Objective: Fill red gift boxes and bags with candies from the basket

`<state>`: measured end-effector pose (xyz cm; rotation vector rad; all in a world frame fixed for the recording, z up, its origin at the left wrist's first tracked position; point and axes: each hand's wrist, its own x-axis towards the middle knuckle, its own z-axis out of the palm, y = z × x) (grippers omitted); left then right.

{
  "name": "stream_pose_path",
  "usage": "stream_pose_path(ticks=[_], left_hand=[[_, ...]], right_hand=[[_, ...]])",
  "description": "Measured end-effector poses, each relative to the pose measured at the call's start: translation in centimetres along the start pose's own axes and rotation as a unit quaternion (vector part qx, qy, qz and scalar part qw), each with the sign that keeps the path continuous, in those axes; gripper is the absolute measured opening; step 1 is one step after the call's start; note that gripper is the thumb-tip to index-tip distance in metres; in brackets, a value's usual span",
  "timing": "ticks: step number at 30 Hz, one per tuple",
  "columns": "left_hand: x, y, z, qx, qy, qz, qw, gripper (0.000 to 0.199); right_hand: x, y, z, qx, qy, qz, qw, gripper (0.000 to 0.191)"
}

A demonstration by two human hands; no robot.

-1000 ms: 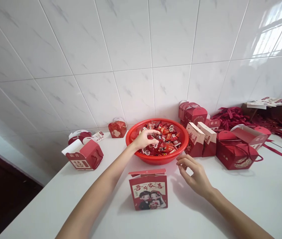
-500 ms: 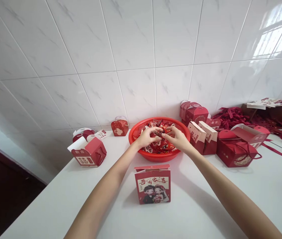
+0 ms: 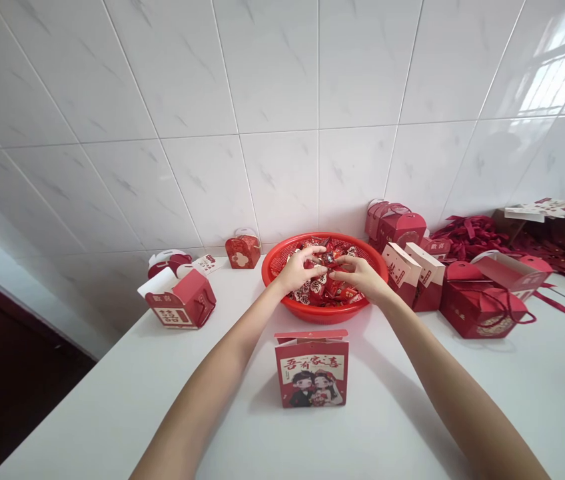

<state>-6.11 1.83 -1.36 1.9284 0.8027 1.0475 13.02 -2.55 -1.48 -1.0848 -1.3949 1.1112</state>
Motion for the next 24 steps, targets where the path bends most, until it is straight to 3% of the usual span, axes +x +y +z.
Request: stream_pose_path(ticks=[7,18,21,24], left_hand=[[0.0,0.4,0.1,0.014,0.024,0.001,1.000,0.047],[-0.2,0.8,0.0,0.010,0.041,0.005,0.999,0.048],[-0.3,1.0,0.1,0.015,0.033,0.009,0.999,0.048],[-0.3,1.1,0.2,0.025,-0.001,0.008,1.000,0.049]], right_hand=[[-0.2,-0.1,0.1,0.026,0.008,-0.010,1.000,0.031],[0.5,0.2,-0.5,0.095,0.084,0.017,0.992,0.027],[0.2,-0.2,-0.5,0.099,0.073,0.016,0.992,0.028],[-0.3,-0.5,-0.4,0.091,0.023,0.036,0.995,0.034]])
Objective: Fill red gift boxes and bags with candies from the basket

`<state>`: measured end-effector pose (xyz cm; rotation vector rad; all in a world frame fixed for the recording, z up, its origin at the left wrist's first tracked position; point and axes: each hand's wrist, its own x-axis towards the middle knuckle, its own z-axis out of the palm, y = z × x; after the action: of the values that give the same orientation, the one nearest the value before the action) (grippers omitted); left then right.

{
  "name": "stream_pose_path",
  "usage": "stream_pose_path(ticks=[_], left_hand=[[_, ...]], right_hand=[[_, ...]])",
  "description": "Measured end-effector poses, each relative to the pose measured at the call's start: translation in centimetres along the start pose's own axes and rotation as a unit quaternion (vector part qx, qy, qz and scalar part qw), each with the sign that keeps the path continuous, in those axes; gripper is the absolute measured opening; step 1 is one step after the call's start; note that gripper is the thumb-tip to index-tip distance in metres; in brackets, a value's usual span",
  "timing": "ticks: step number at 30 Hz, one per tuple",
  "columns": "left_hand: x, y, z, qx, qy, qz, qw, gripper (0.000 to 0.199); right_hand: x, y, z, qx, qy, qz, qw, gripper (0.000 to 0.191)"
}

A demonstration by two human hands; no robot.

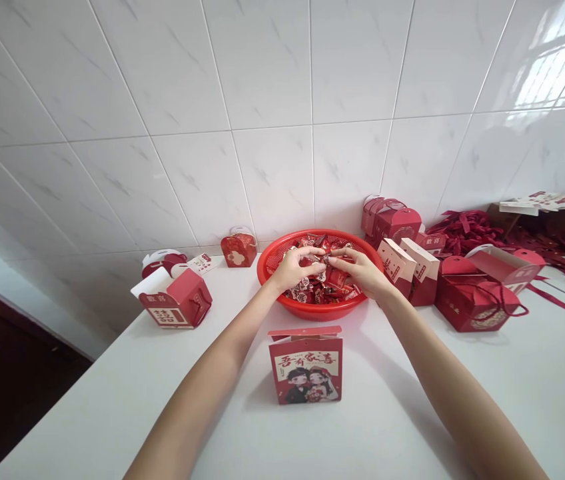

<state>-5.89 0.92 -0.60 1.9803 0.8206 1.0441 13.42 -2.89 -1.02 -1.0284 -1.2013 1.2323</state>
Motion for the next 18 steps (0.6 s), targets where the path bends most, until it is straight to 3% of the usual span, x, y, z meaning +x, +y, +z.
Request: stream_pose_path(ticks=[4,7,10,12,15,18], left_hand=[[0.1,-0.1,0.1,0.013,-0.038,0.004,0.999,0.048],[0.3,-0.6,0.1,0.010,0.001,0.012,1.000,0.042],[0.5,-1.3,-0.1,0.005,0.080,-0.002,0.997,0.035],[0.7,-1.6,-0.3,0.004,0.096,-0.016,0.995,0.032],[1.5,-1.9,-0.5,0.031,0.042,-0.038,0.998,0.029],[3.3,-1.8,-0.4,0.126,-0.022,-0.049,0.991,0.023]], right_hand=[[-0.1,0.2,0.3,0.007,-0.022,0.004,1.000,0.041],[0.5,0.6,0.2,0.048,0.066,-0.057,0.995,0.039],[1.3,1.0,-0.3,0.084,0.184,-0.113,0.973,0.038],[1.8,1.1,-0.7,0.097,0.240,-0.141,0.955,0.038],[2.0,1.4,-1.0,0.101,0.294,-0.181,0.933,0.036],[1.9,1.6,-0.8,0.094,0.306,-0.203,0.925,0.034]])
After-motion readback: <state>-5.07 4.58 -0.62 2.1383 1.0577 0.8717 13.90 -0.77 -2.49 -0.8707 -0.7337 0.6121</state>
